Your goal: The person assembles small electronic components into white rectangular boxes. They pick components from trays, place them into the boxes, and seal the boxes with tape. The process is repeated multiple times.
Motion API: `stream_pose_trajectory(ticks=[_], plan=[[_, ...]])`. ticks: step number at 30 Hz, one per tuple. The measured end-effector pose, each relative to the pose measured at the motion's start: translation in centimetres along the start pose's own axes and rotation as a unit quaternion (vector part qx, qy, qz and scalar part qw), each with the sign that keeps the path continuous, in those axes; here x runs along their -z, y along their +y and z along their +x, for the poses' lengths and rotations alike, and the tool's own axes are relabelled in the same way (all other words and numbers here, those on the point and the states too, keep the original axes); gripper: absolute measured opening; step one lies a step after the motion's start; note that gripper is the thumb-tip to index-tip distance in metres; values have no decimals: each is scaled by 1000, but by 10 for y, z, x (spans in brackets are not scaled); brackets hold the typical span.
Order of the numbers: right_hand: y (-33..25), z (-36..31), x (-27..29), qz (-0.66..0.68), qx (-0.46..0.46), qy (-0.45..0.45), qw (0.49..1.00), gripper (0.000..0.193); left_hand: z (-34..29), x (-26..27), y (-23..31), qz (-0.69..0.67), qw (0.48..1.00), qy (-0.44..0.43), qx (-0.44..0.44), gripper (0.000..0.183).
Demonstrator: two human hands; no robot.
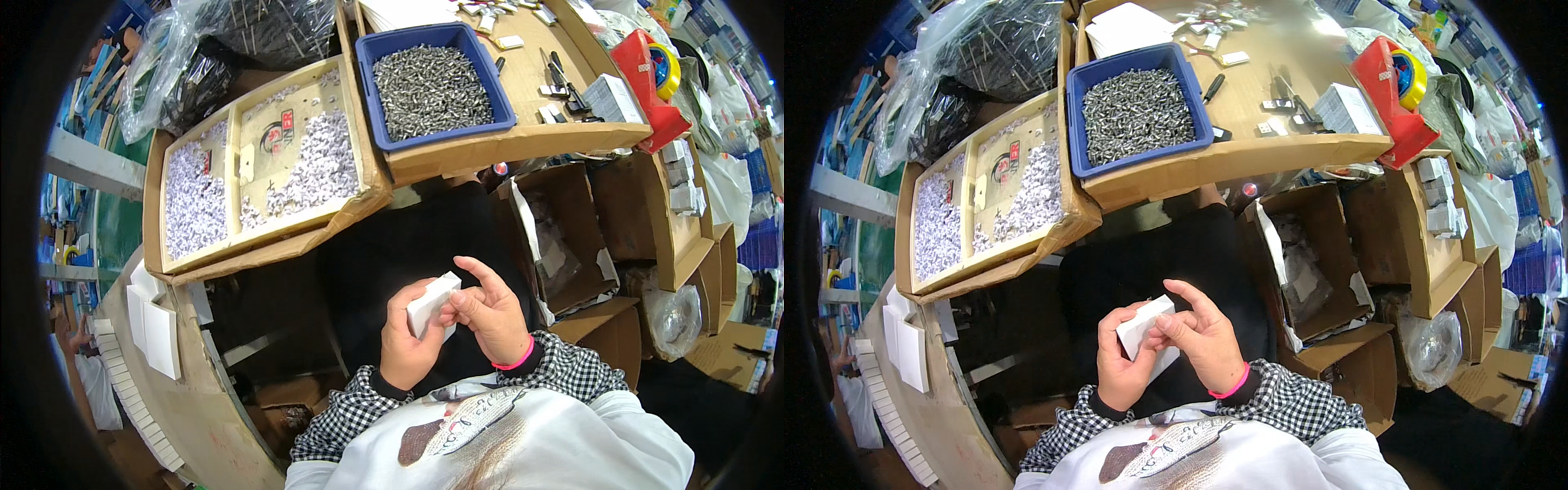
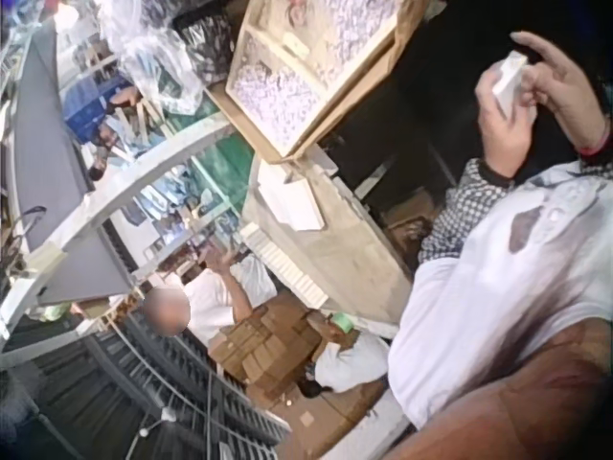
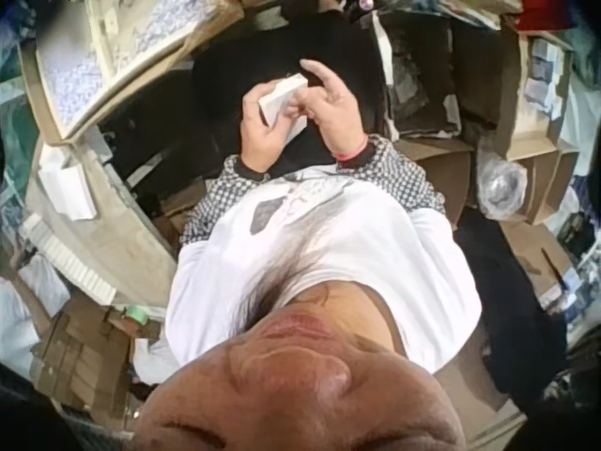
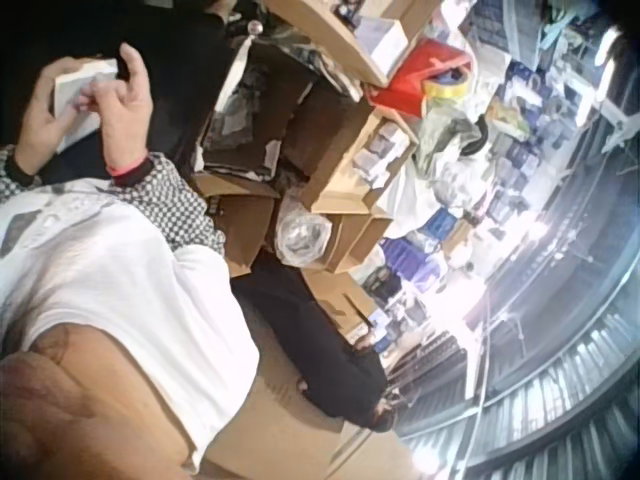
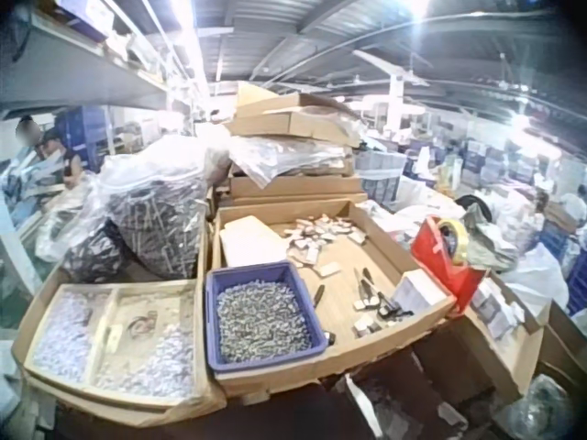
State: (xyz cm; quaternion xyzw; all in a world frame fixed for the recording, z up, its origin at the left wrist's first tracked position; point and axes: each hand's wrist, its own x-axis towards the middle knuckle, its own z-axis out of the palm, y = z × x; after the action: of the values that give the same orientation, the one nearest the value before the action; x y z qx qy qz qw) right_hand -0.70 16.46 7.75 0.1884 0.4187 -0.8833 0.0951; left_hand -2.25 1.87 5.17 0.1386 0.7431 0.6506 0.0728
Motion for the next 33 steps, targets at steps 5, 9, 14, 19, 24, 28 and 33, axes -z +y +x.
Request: stream_pose_trajectory(ticks=[5, 9, 14, 19, 24, 28, 33], plan=[[6, 2, -2, -39, 24, -4, 999, 43, -2, 1, 2, -7, 1000, 7, 3, 47], [8, 2, -3, -64, 38, -4, 997, 39, -1, 1, 3, -11, 1000, 13, -6, 49], [8, 4, -4, -83, 27, 9, 996, 37, 1, 6, 2, 37, 999, -15, -31, 52], [8, 5, -5, -84, 17, 10, 996, 39, 2, 9, -1, 79, 994, -22, -74, 50], [4, 6, -2, -105, -50, 8, 993, 49, -5, 7, -2, 4, 1000, -25, 3, 51], [4, 8, 3, -170, -131, -6, 977, 60, -5, 12, -4, -72, 997, -21, 22, 48], [15, 6, 7, -432, 5, -19, 901, 50, -2, 24, 4, -38, 994, 17, 98, 21]])
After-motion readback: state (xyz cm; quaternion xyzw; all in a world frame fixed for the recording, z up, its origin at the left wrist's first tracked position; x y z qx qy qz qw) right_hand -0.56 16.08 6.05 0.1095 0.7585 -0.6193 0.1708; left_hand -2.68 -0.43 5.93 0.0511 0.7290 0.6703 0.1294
